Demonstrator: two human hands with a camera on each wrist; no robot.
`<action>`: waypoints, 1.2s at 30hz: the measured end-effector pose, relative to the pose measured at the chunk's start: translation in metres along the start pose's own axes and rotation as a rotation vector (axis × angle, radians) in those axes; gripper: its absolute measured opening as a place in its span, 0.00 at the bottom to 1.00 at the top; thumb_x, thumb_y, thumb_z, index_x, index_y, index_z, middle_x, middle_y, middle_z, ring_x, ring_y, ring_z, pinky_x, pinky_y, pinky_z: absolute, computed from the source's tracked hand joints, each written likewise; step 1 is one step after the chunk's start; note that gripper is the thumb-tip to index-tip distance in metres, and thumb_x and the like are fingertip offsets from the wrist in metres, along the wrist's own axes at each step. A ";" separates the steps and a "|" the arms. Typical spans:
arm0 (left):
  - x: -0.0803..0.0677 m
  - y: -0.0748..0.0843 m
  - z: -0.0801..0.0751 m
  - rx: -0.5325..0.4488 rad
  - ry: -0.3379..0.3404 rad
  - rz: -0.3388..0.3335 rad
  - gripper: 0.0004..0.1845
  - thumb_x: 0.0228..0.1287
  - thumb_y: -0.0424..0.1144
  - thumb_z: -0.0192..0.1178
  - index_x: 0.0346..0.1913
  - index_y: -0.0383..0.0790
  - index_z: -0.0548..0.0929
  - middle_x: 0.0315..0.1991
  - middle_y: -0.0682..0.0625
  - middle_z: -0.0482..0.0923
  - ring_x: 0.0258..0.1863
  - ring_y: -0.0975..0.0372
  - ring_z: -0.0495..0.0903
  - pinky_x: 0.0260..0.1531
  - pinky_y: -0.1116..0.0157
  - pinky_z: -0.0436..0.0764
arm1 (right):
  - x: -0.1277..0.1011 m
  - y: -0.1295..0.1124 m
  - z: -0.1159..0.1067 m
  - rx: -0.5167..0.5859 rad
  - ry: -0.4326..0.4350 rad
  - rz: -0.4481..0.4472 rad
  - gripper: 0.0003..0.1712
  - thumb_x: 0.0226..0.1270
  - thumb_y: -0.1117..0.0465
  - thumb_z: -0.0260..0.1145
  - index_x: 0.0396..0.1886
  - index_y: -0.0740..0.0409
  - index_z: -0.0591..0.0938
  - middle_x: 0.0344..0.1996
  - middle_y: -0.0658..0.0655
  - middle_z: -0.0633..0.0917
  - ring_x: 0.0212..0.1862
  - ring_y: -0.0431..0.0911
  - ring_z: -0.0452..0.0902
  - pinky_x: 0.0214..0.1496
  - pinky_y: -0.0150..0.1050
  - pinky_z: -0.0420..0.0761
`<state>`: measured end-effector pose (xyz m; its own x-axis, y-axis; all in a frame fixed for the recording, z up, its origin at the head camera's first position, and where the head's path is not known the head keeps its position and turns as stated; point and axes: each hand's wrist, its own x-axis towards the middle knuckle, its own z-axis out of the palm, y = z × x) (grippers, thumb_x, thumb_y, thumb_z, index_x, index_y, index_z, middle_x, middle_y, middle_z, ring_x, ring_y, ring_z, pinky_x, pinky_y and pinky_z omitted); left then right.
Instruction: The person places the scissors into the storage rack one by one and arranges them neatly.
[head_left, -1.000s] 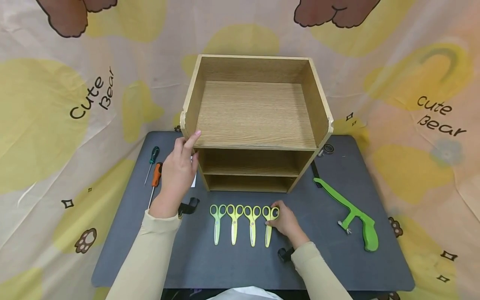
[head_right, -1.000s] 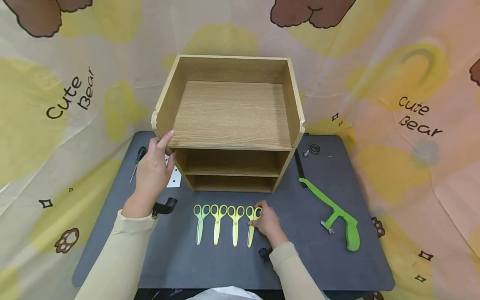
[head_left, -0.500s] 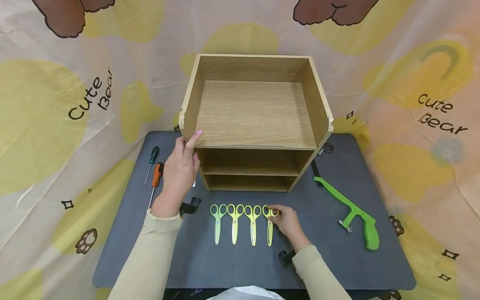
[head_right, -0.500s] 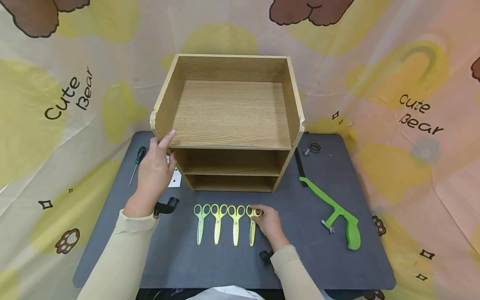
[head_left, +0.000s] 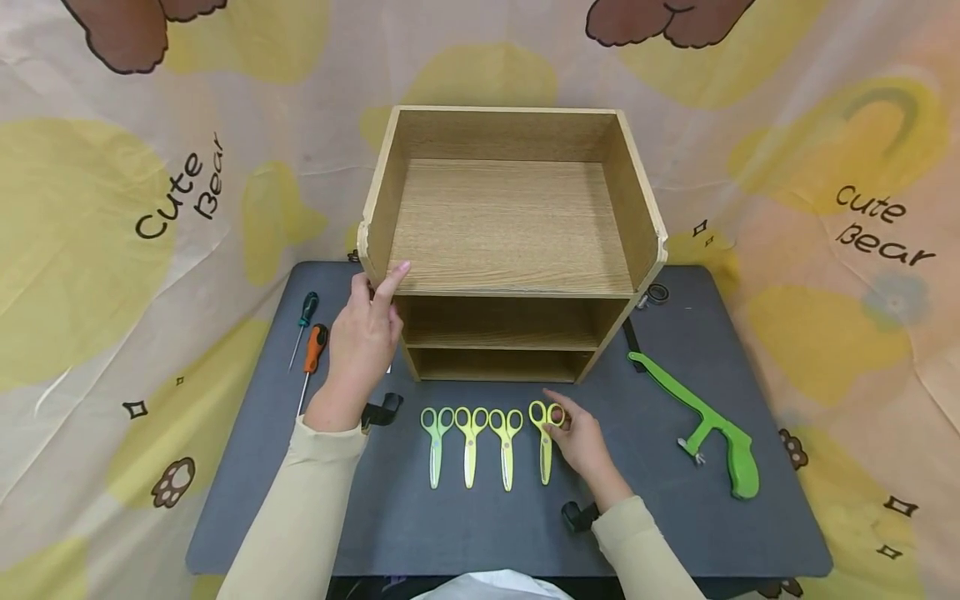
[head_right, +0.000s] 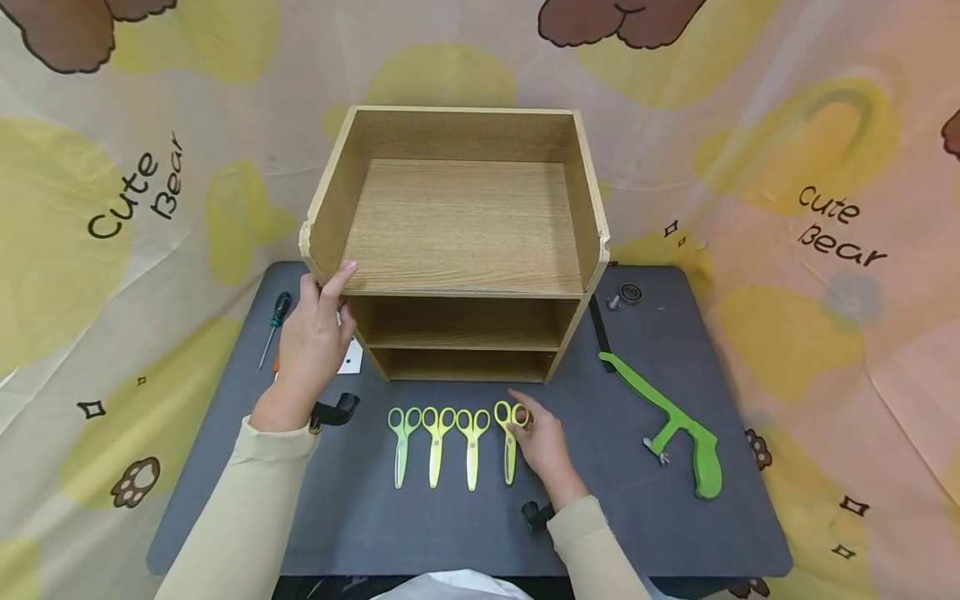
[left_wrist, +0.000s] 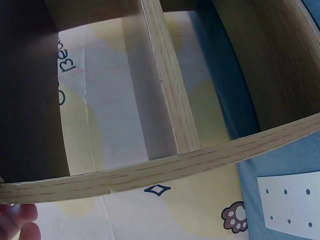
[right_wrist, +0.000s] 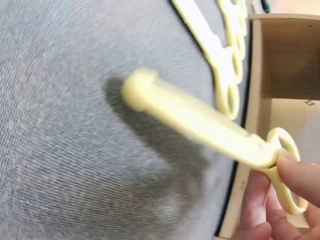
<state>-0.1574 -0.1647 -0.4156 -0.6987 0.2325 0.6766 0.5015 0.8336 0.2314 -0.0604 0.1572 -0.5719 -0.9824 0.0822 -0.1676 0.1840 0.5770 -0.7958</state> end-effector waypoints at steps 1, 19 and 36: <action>0.000 0.000 0.000 -0.001 0.001 0.000 0.46 0.63 0.20 0.60 0.77 0.61 0.58 0.49 0.26 0.71 0.20 0.47 0.69 0.16 0.54 0.70 | -0.001 -0.002 -0.001 -0.008 -0.003 0.006 0.35 0.63 0.74 0.75 0.70 0.56 0.80 0.31 0.54 0.76 0.31 0.46 0.69 0.33 0.37 0.69; -0.002 -0.002 0.003 -0.007 -0.017 -0.003 0.47 0.63 0.19 0.58 0.77 0.63 0.58 0.49 0.26 0.70 0.22 0.47 0.67 0.17 0.54 0.69 | -0.023 -0.043 -0.039 0.084 0.029 -0.107 0.26 0.65 0.74 0.73 0.61 0.57 0.81 0.37 0.57 0.79 0.33 0.48 0.70 0.31 0.35 0.70; 0.001 -0.001 0.003 -0.011 -0.037 -0.015 0.47 0.64 0.19 0.57 0.77 0.65 0.57 0.49 0.26 0.69 0.23 0.48 0.66 0.18 0.55 0.68 | -0.048 -0.105 -0.083 0.154 0.162 -0.273 0.23 0.64 0.73 0.75 0.58 0.57 0.87 0.42 0.57 0.83 0.33 0.47 0.75 0.33 0.31 0.75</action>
<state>-0.1604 -0.1643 -0.4170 -0.7244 0.2383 0.6469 0.4963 0.8316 0.2494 -0.0356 0.1597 -0.4322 -0.9860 0.0772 0.1481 -0.0955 0.4673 -0.8789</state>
